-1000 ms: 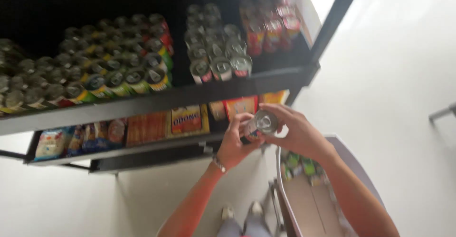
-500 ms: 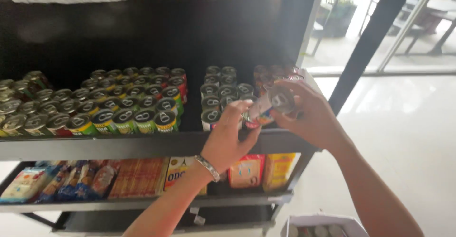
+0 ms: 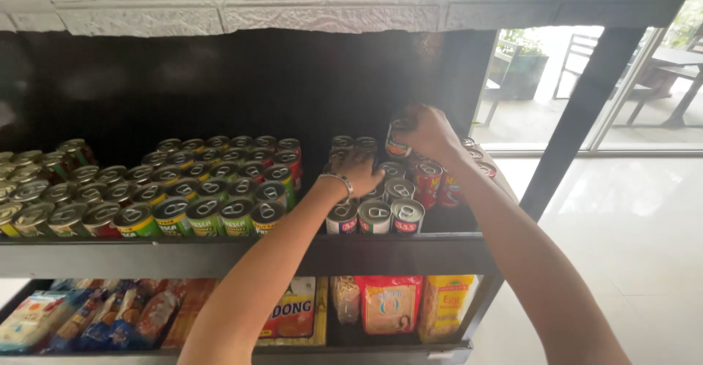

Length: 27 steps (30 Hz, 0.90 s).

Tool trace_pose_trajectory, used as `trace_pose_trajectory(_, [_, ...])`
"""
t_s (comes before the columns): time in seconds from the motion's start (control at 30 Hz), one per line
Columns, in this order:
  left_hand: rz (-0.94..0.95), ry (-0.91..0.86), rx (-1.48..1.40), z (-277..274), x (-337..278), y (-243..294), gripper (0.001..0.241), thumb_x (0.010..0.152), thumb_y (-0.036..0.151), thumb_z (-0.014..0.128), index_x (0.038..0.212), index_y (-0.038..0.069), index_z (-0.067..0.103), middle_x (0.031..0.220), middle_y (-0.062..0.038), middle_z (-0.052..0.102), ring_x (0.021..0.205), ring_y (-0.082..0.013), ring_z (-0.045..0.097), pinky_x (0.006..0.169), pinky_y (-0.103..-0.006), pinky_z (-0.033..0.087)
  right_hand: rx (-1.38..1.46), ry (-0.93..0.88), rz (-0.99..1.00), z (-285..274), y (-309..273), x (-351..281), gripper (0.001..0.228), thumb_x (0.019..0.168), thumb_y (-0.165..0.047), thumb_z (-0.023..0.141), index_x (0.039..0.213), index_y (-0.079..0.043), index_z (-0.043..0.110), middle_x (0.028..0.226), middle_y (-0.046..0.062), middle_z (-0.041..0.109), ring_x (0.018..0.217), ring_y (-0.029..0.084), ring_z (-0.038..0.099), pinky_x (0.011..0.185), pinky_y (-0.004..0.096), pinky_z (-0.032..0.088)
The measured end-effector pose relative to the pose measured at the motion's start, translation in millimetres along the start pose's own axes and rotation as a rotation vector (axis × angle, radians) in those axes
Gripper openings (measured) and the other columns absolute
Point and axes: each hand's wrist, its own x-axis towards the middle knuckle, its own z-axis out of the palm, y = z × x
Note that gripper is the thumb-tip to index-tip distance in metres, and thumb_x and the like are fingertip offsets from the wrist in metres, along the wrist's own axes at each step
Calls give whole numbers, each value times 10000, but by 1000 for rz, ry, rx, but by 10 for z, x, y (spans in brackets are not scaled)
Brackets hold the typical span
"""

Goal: Restocking various canned food items from a container onto store shelves.

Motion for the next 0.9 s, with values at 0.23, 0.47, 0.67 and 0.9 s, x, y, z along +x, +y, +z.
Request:
trace_pose_trajectory(0.23, [-62, -90, 29, 147, -10, 22, 820, 992, 579, 280, 1628, 81, 136, 1715, -153, 8, 1577, -386, -26, 1239, -645, 0, -187, -200, 178, 567, 539, 196, 582, 687, -463, 848, 1076, -42, 745, 1006, 214, 748, 983, 377, 721, 870, 458, 558])
trace_pose_trajectory(0.47, [-52, -99, -10, 165, 2, -1, 807, 989, 560, 266, 1624, 79, 141, 1719, -121, 52, 1577, -397, 14, 1245, -622, 26, -314, -491, 191, 951, 894, 320, 544, 952, -534, 577, 921, -36, 794, 951, 232, 755, 976, 407, 713, 897, 490, 546])
trace_pose_trajectory(0.67, [-55, -139, -4, 55, -36, 29, 817, 975, 595, 296, 1613, 95, 189, 1709, -109, 81, 1566, -401, 42, 1241, -622, 45, -437, -344, -218, 965, 1379, 247, 354, 989, -262, 504, 1061, 3, 726, 917, 229, 733, 894, 425, 706, 772, 511, 549])
trace_pose_trajectory(0.9, [349, 130, -282, 229, -61, 342, 512, 985, 450, 554, 1233, 12, 646, 1342, -203, 612, 1277, -367, 567, 1090, -461, 450, 193, -173, 206, -198, -105, -797, 251, 1046, -165, 554, 1196, -28, 701, 1010, 151, 762, 872, 267, 732, 751, 402, 592])
